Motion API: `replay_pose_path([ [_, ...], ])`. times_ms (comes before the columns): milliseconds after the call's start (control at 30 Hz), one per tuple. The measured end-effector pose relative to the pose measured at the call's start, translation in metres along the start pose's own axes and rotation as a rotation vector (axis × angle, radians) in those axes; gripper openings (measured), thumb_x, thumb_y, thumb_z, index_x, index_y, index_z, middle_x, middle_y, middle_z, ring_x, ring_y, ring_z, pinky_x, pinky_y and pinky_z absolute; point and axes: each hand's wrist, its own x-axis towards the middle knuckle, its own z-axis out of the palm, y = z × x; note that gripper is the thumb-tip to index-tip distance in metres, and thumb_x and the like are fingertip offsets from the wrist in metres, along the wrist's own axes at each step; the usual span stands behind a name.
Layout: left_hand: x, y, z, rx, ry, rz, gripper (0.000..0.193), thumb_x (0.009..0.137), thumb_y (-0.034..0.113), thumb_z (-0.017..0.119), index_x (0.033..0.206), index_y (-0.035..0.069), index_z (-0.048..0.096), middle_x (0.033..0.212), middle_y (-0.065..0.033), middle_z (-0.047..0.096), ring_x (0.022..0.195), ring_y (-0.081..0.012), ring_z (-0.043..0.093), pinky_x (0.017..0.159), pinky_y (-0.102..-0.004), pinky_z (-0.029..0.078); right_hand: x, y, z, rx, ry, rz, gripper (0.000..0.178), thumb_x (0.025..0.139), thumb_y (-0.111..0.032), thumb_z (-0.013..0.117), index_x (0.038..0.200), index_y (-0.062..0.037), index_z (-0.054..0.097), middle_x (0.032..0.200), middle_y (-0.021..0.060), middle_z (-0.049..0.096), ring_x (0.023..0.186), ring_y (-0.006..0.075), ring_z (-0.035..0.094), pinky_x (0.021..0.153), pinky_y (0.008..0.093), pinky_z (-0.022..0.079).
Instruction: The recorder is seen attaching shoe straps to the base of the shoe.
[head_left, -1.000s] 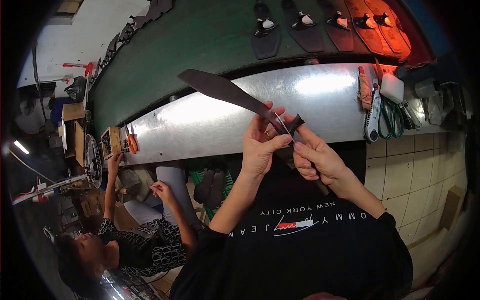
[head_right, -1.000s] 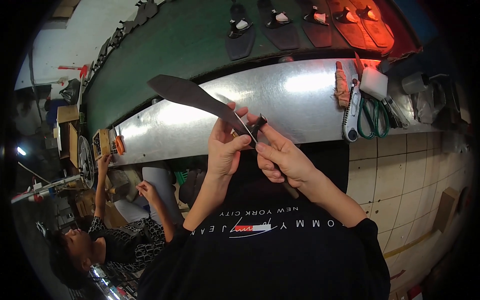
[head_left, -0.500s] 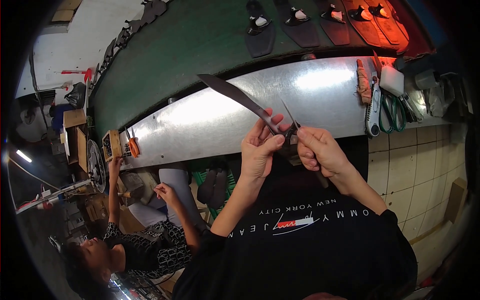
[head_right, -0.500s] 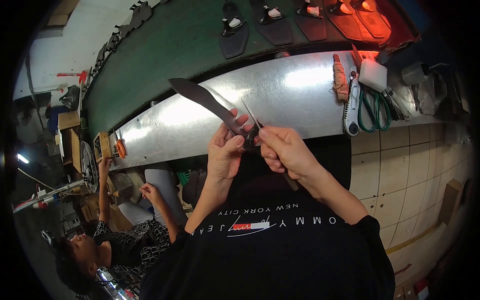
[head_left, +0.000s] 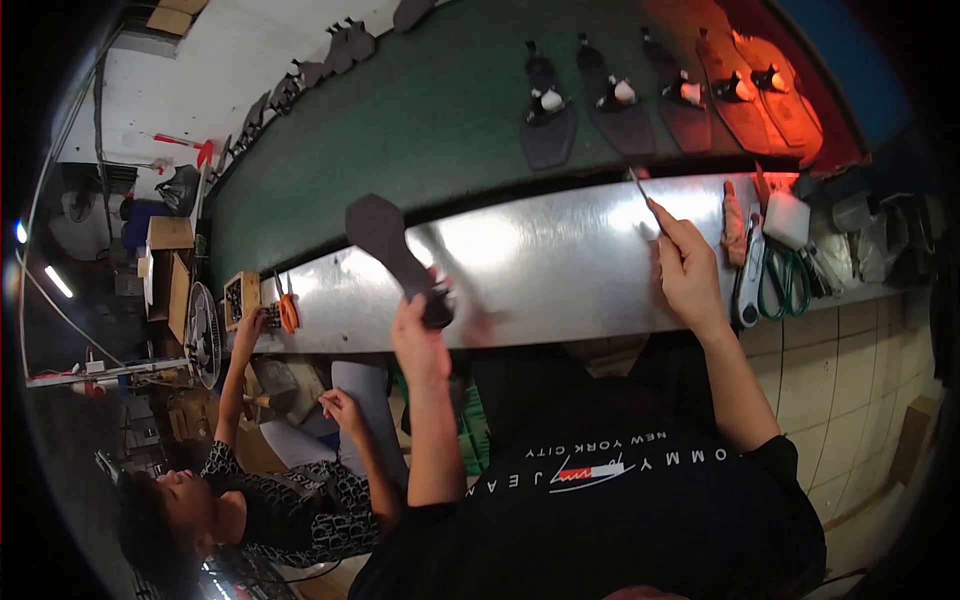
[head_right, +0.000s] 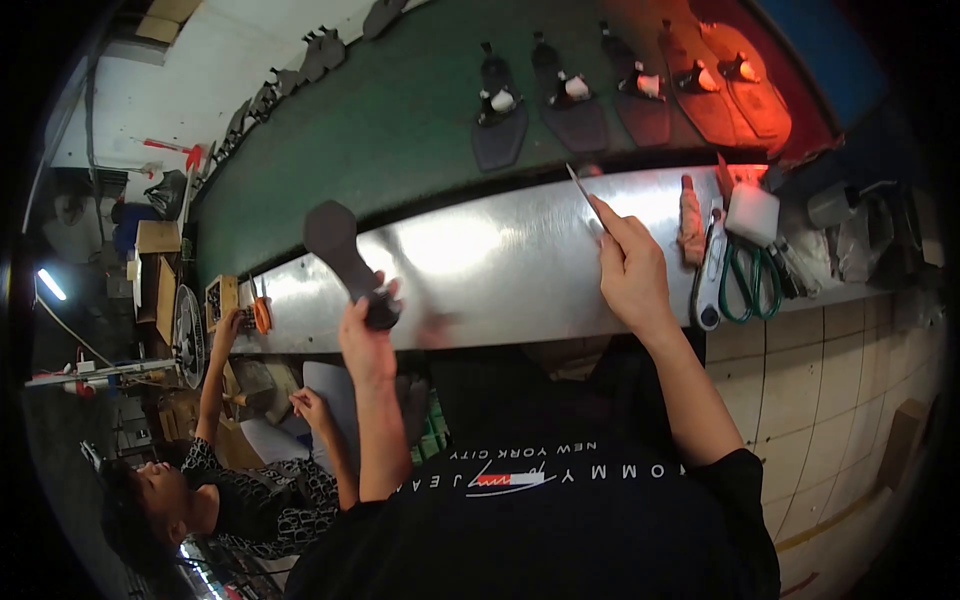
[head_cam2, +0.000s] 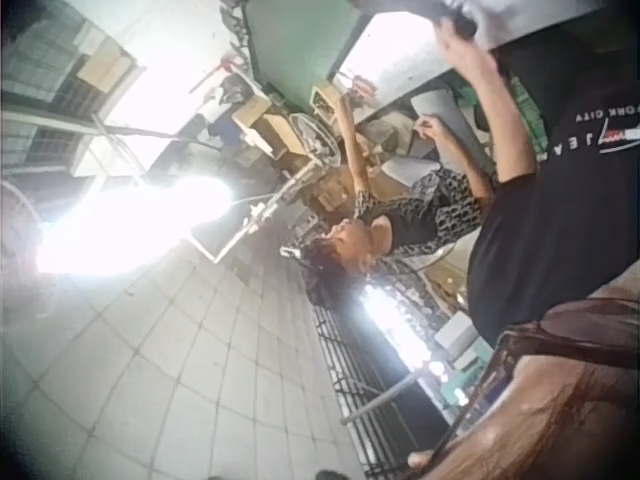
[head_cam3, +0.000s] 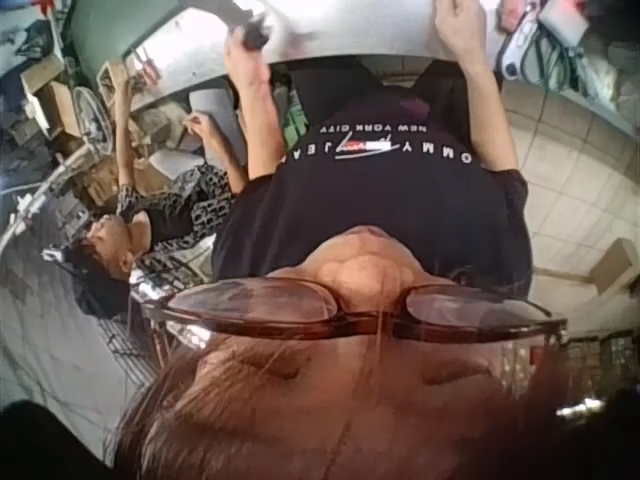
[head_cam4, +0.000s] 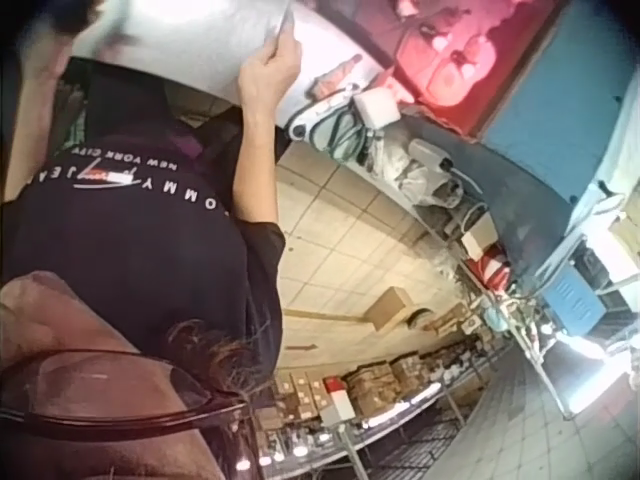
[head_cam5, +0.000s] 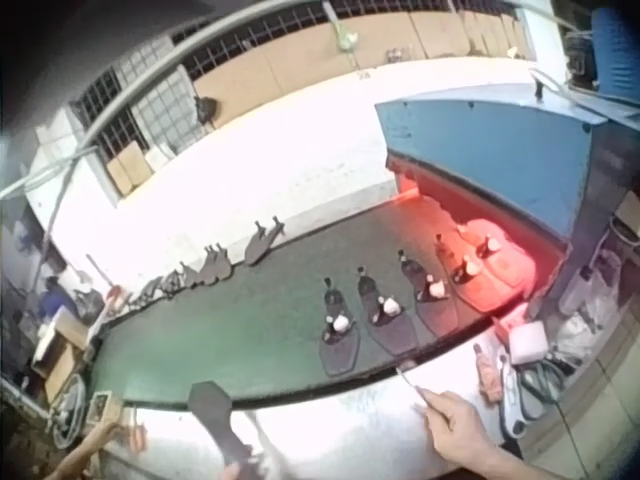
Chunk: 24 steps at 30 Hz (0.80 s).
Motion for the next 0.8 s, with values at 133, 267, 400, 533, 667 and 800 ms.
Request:
replay_pose_path([
  [133,0.028,-0.014,-0.094,0.573,0.302,0.242,0.045,0.093,0.009,0.054,0.133,-0.007,0.043,0.13,-0.0187,0.053,0.112,-0.0225,0.056,0.095,-0.0298,0.043,0.017,-0.002,-0.009,-0.591,0.117,-0.354,0.034,0.085,-0.001,0.053,0.117,-0.0072,0.062,0.078,0.0129,0.052,0.074,0.03,0.055,0.065,0.0382,0.045],
  [267,0.043,0.007,-0.091,0.57,0.526,0.451,0.044,0.094,0.008,0.054,0.134,-0.007,0.043,0.13,-0.0191,0.053,0.116,-0.0227,0.053,0.097,-0.0305,0.042,0.029,-0.002,-0.014,-0.831,0.154,-0.366,0.026,0.085,-0.008,0.057,0.111,-0.0089,0.064,0.076,0.0121,0.053,0.076,0.0308,0.055,0.067,0.043,0.045],
  [400,0.07,0.018,0.031,0.519,0.114,0.488,0.037,0.093,0.009,0.055,0.128,-0.004,0.052,0.124,-0.0157,0.058,0.114,-0.0206,0.056,0.095,-0.0303,0.044,0.03,0.001,-0.02,-0.876,0.13,-0.32,0.031,0.082,-0.003,0.058,0.112,-0.0086,0.063,0.082,0.0112,0.053,0.081,0.0296,0.055,0.071,0.0414,0.045],
  [533,0.135,-0.025,0.136,0.691,-0.235,0.528,0.046,0.088,0.023,0.063,0.128,0.002,0.053,0.126,-0.0183,0.057,0.12,-0.0291,0.053,0.099,-0.0354,0.041,0.028,0.002,-0.022,-0.879,0.118,-0.313,0.027,0.085,-0.006,0.057,0.111,-0.0071,0.063,0.083,0.0118,0.052,0.083,0.0289,0.054,0.072,0.0404,0.046],
  [667,0.212,-0.074,0.175,1.027,-0.194,0.632,0.048,0.083,0.034,0.067,0.12,0.006,0.059,0.126,-0.0217,0.056,0.127,-0.0385,0.044,0.105,-0.047,0.031,0.024,-0.005,-0.024,-0.882,0.091,-0.362,0.03,0.083,-0.005,0.059,0.112,-0.0073,0.062,0.087,0.0117,0.052,0.085,0.0289,0.053,0.073,0.0399,0.046],
  [800,0.22,-0.094,0.186,0.976,-0.234,0.626,0.038,0.082,0.035,0.067,0.109,0.009,0.065,0.125,-0.022,0.056,0.128,-0.0402,0.042,0.107,-0.0539,0.024,0.02,-0.007,-0.03,-0.871,0.065,-0.344,0.04,0.078,-0.007,0.064,0.118,-0.0091,0.059,0.093,0.0113,0.051,0.088,0.0291,0.051,0.077,0.0412,0.044],
])
